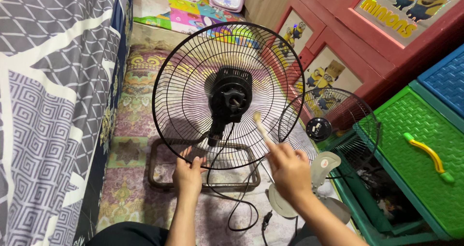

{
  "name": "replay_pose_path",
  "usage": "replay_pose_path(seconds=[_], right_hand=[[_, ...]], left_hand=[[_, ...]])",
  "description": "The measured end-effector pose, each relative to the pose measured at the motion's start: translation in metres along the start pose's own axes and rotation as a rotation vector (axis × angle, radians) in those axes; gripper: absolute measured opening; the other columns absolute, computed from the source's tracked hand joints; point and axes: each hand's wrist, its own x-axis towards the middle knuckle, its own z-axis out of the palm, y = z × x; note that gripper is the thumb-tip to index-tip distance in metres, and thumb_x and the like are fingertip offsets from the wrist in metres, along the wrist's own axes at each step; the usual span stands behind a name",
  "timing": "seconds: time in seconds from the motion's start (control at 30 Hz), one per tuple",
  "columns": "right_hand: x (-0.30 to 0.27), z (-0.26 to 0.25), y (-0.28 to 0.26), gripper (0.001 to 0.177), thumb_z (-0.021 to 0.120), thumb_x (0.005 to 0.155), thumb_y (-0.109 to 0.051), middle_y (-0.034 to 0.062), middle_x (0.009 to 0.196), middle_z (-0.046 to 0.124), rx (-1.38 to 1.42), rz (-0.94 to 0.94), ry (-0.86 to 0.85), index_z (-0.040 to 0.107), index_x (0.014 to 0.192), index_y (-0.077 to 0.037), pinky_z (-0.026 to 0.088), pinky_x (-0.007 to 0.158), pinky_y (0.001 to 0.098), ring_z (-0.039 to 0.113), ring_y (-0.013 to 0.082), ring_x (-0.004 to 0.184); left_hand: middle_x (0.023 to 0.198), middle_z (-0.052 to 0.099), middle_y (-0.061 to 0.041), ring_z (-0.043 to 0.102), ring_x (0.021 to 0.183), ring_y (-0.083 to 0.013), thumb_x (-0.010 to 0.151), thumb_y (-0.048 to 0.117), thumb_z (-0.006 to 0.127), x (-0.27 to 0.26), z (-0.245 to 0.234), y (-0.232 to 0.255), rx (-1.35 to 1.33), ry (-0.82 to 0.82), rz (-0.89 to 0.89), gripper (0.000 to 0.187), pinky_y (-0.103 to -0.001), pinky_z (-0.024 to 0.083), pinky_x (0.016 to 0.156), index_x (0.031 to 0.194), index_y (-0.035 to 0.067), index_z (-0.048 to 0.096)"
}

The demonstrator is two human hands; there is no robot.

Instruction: The person cleans the fan blades with a brush, then reattaches the blades to the fan motor and secures them with a screwdriver. The person also handles the fan cage and adjusts the fan head during reassembly.

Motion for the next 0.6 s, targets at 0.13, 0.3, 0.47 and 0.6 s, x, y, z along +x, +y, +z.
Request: replay_pose_path(seconds=[0.13,0.3,0.47,0.6], right_hand=[[-0.023,-0.003,-0.02,0.031,0.071,0.089,-0.024,0.0026,0.088,0.068,0.099,-0.091,-0.135,0.072,0.118,-0.012,0.045,0.084,0.0428,0.065,0.0228,0.079],[-0.046,-0.01,-0.005,0.025,0.069,0.092,-0.018,0.0016,0.092,0.072,0.354,0.137,-0.12,0.074,0.116,-0.012,0.046,0.081,0.0358,0.064,0.0179,0.076],[-0.081,-0.017,0.026,0.032,0.06,0.098,-0.012,0.0048,0.102,0.069,0.999,0.479,0.065,0.065,0.128,0.0,0.053,0.072,0.0237,0.065,0.0105,0.075],[-0.123,-0.009,0.034,0.035,0.061,0.098,-0.01,0.0073,0.1,0.072,1.058,0.679,0.27,0.063,0.129,0.006,0.05,0.074,0.0229,0.063,0.0109,0.078]], left_hand=[[0.111,0.072,-0.015,0.074,0.101,-0.0246,0.097,0.003,0.061,-0.008,0.002,0.021,0.172,0.038,-0.032,0.038,-0.035,0.06,0.08,0.135,0.004,0.056],[0.123,0.065,-0.01,0.07,0.108,-0.0212,0.083,-0.003,0.053,0.005,0.006,0.019,-0.314,-0.064,0.129,0.058,-0.04,0.062,0.089,0.138,0.01,0.044],[0.12,0.069,-0.024,0.072,0.098,-0.033,0.099,0.011,0.047,0.019,-0.007,0.017,-0.464,-0.193,-0.224,0.043,-0.05,0.06,0.084,0.139,-0.006,0.048],[0.111,0.069,-0.019,0.071,0.09,-0.0305,0.086,0.009,0.041,0.026,-0.007,0.036,-0.367,-0.267,-0.192,0.059,-0.05,0.061,0.078,0.144,0.014,0.049]])
